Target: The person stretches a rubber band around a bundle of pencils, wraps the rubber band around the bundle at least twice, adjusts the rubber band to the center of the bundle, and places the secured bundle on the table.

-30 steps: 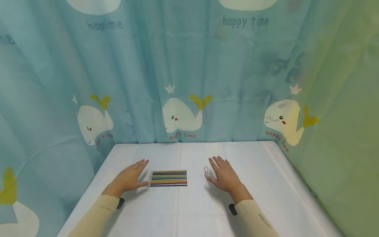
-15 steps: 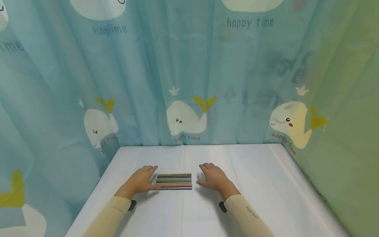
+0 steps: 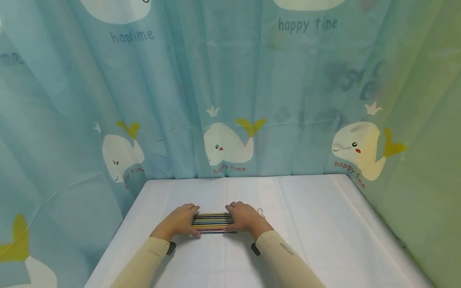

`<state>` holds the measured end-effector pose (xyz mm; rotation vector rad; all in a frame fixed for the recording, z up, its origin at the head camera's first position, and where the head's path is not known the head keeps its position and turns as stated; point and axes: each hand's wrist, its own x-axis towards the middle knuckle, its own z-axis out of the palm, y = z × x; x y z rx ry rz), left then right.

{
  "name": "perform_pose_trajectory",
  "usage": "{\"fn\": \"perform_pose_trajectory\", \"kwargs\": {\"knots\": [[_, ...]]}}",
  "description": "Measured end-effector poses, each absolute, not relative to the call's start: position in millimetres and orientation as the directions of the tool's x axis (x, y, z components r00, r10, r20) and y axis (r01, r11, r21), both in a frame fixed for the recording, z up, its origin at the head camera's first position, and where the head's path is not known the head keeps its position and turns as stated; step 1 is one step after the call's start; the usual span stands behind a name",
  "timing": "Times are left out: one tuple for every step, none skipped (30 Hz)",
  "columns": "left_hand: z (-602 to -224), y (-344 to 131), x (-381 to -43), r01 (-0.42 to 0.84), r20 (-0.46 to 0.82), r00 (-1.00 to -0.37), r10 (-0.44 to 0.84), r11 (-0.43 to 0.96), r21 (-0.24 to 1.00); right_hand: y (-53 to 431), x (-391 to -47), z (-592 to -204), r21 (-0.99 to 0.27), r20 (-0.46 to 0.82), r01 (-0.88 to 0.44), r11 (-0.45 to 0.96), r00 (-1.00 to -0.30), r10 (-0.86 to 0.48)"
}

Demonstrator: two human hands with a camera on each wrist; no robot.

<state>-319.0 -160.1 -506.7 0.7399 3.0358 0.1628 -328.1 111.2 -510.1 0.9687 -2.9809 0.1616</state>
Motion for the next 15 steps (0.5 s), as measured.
{"fn": "perform_pose_trajectory", "kwargs": {"knots": [[-507.5,-159.5,-320.3,0.450,0.001,-0.892,0.452,0.888,0.098,107.7,-329.0,-510.6,-0.111,0.027,-0.595,0.796,-0.802,-0.596],[-508.1,-159.0,-321.4,0.444,-0.006,-0.895,0.447,0.891,0.096,104.3,-329.8,-511.1,-0.129,0.022,-0.604,0.787,-0.795,-0.606],[-508.8,-158.6,-322.5,0.441,-0.012,-0.896,0.443,0.894,0.085,101.1,-330.7,-512.1,-0.144,0.017,-0.611,0.778,-0.788,-0.616],[-508.6,-158.0,-323.1,0.441,-0.017,-0.896,0.444,0.893,0.089,98.1,-331.3,-512.9,-0.160,0.011,-0.617,0.771,-0.782,-0.624],[-508.5,-157.0,-323.7,0.445,-0.020,-0.894,0.448,0.891,0.093,95.5,-331.7,-513.7,-0.174,0.000,-0.618,0.767,-0.779,-0.627],[-508.3,-155.9,-324.0,0.452,-0.025,-0.890,0.456,0.887,0.097,93.3,-331.9,-514.7,-0.187,-0.011,-0.615,0.766,-0.778,-0.628],[-508.1,-154.5,-324.1,0.461,-0.028,-0.884,0.466,0.881,0.107,91.3,-332.1,-516.1,-0.195,-0.024,-0.609,0.769,-0.781,-0.624],[-507.9,-153.1,-324.0,0.473,-0.030,-0.877,0.479,0.874,0.115,89.8,-332.3,-517.2,-0.200,-0.036,-0.602,0.773,-0.784,-0.620],[-507.7,-151.7,-323.7,0.483,-0.034,-0.871,0.490,0.868,0.116,88.5,-332.3,-518.2,-0.202,-0.049,-0.594,0.779,-0.788,-0.613],[-507.6,-150.4,-323.5,0.491,-0.037,-0.866,0.498,0.863,0.122,87.3,-332.6,-519.2,-0.200,-0.059,-0.587,0.785,-0.792,-0.607],[-507.8,-149.1,-323.3,0.493,-0.041,-0.864,0.501,0.861,0.121,86.2,-333.0,-519.9,-0.197,-0.068,-0.583,0.788,-0.794,-0.604],[-508.0,-148.4,-323.2,0.494,-0.043,-0.864,0.501,0.861,0.120,85.2,-333.8,-520.9,-0.192,-0.075,-0.582,0.790,-0.794,-0.604],[-508.1,-147.9,-323.3,0.492,-0.042,-0.866,0.498,0.863,0.113,84.1,-334.5,-521.2,-0.185,-0.076,-0.586,0.789,-0.792,-0.605],[-508.3,-147.9,-323.6,0.488,-0.041,-0.868,0.495,0.866,0.106,82.9,-335.7,-521.3,-0.179,-0.075,-0.590,0.787,-0.790,-0.609],[-508.5,-148.0,-324.2,0.485,-0.038,-0.871,0.491,0.869,0.101,81.8,-336.5,-521.2,-0.175,-0.074,-0.594,0.785,-0.787,-0.612]]}}
